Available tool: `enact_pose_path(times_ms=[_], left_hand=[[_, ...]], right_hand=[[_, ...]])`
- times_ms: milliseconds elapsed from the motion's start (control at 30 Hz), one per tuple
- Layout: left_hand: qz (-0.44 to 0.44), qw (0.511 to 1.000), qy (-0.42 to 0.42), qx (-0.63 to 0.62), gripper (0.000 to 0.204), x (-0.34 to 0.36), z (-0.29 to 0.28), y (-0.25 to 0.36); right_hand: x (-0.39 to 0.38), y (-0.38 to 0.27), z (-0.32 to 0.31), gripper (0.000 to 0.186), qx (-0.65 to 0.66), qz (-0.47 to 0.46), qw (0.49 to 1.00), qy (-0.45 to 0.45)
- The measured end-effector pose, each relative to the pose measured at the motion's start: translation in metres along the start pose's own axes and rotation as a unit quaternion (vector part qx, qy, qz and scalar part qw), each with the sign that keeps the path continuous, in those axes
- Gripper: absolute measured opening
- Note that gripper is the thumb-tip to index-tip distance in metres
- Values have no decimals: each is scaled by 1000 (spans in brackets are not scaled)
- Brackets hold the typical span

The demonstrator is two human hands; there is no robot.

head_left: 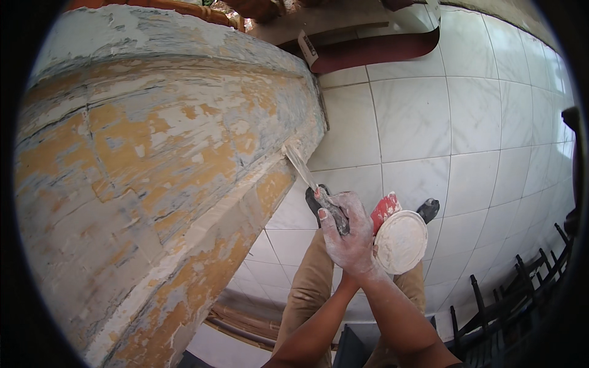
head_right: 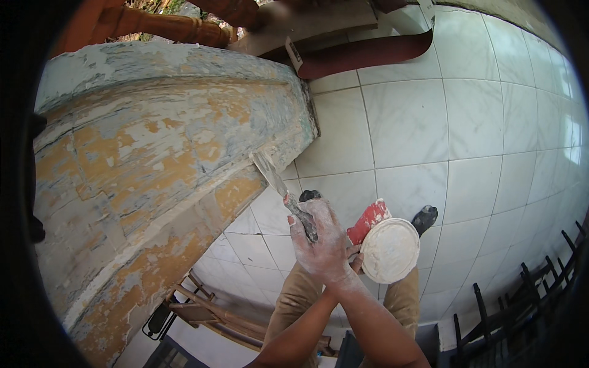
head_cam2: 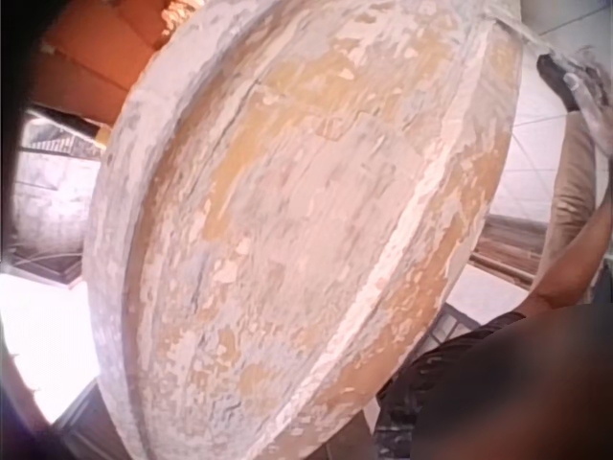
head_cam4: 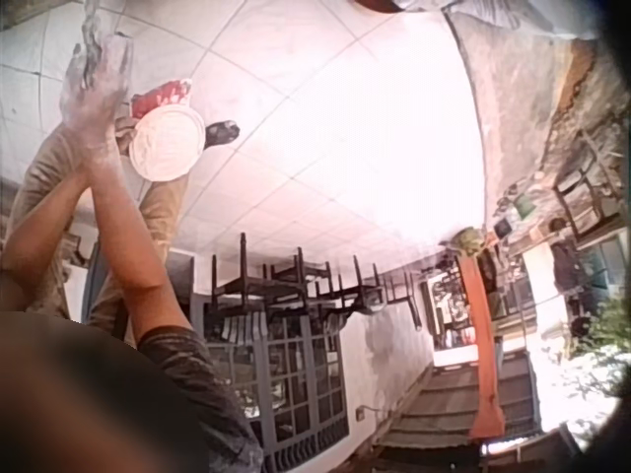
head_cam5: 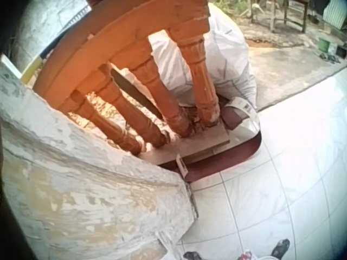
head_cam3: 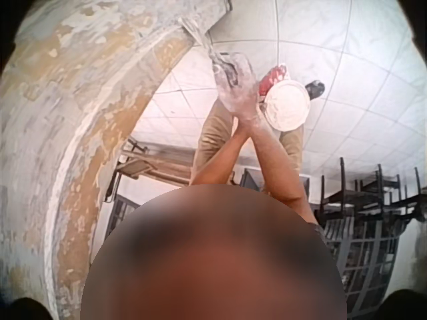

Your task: The person applies white plaster to a vertical concrete pillar using a putty knife and a small container. They repeatedly scoop plaster from the container and spread it onto the pillar surface, working on different sections along the pillar's height.

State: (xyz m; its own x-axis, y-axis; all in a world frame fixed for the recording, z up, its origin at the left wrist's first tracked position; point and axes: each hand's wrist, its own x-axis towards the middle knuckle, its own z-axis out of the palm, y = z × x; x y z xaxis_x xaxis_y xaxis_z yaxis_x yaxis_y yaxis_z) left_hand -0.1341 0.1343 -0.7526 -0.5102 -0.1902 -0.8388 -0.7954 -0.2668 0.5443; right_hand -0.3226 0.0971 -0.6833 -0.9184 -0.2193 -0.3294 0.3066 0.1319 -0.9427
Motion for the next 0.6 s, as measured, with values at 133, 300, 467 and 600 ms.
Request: enact_pose_path(times_ms=[133,300,467,600], left_hand=[[-5,1000,1,0,34,0,0,1],[-5,1000,3,1,34,2,1,-1],[0,1000,10,5,34,5,3,-5],[8,1000,13,9,34,6,5,-7]], right_hand=[[-9,1,-5,21,-23,-21,1000,-2],[-28,1,-18,25,-36,-11,999,6],[-29,3,-29,24,-23,-19,999,29],[-14,4,-21,22,11,33,999,40]])
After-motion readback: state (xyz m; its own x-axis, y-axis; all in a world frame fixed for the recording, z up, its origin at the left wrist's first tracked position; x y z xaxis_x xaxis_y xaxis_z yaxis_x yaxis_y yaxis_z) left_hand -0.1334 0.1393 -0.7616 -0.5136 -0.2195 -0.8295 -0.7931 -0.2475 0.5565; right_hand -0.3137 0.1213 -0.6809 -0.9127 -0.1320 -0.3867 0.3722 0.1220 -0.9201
